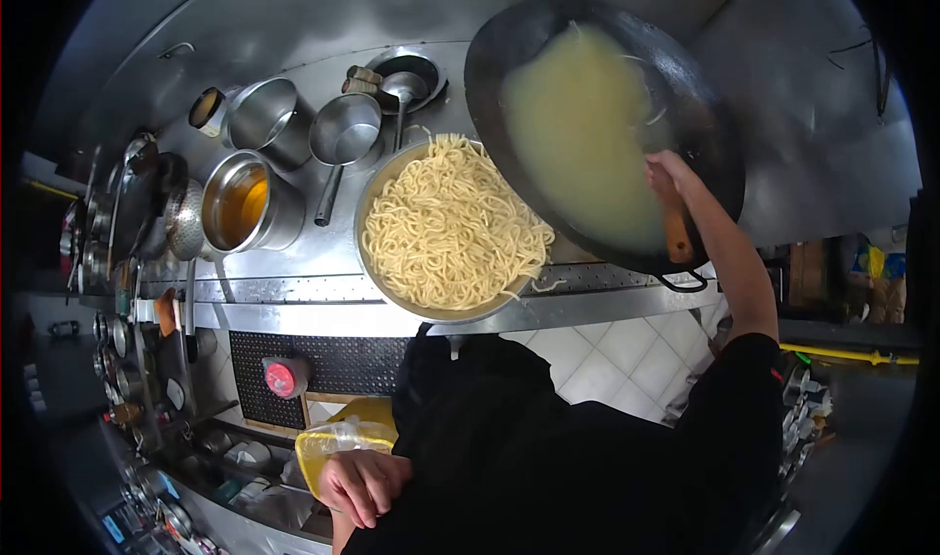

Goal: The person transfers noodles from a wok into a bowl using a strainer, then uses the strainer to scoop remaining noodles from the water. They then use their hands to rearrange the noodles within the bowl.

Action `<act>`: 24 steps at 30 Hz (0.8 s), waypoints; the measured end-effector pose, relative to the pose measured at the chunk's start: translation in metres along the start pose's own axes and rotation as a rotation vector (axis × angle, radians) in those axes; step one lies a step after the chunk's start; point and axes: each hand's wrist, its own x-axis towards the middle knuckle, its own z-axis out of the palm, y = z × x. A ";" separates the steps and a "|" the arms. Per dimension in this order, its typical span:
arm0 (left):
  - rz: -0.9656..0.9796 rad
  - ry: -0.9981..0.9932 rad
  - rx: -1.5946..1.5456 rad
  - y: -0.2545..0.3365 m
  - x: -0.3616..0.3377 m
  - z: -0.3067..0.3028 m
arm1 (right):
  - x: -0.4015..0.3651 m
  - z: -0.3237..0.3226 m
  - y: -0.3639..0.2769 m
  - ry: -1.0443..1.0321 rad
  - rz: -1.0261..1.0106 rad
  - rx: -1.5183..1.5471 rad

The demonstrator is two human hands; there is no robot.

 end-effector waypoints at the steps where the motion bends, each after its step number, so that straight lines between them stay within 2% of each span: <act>1: 0.007 0.005 -0.002 -0.002 0.001 0.003 | 0.010 0.009 -0.003 -0.007 -0.012 0.004; 3: -0.011 0.016 -0.001 -0.003 0.004 0.006 | 0.024 0.033 -0.009 -0.118 -0.074 0.226; 7: -0.067 -0.035 -0.031 -0.006 0.013 0.005 | -0.007 0.074 -0.039 -0.173 -0.246 0.168; 9: -0.099 -0.067 -0.048 -0.005 0.016 0.001 | -0.006 0.074 -0.041 -0.359 0.009 0.882; 10: -0.112 -0.094 -0.043 -0.006 0.017 -0.001 | -0.017 0.070 -0.038 -0.348 0.004 0.890; 13: -0.122 -0.131 -0.048 -0.006 0.021 -0.005 | -0.070 0.049 -0.041 -0.320 -0.117 0.827; 15: -0.159 -0.156 0.001 -0.006 0.026 -0.008 | -0.110 0.024 -0.044 -0.081 -0.161 0.516; 17: -0.164 -0.189 -0.008 -0.008 0.029 -0.011 | -0.136 -0.009 -0.042 0.108 -0.148 0.331; 19: -0.174 -0.205 -0.019 -0.012 0.028 -0.012 | -0.149 -0.044 -0.027 0.410 -0.168 0.023; 20: -0.153 -0.221 -0.032 -0.014 0.027 -0.013 | -0.156 -0.053 -0.018 0.411 -0.150 0.020; 22: -0.127 -0.216 -0.056 -0.017 0.022 -0.012 | -0.183 -0.055 -0.016 0.578 -0.052 -0.228; 24: -0.123 -0.203 -0.067 -0.018 0.018 -0.012 | -0.182 -0.073 0.002 0.552 0.041 -0.290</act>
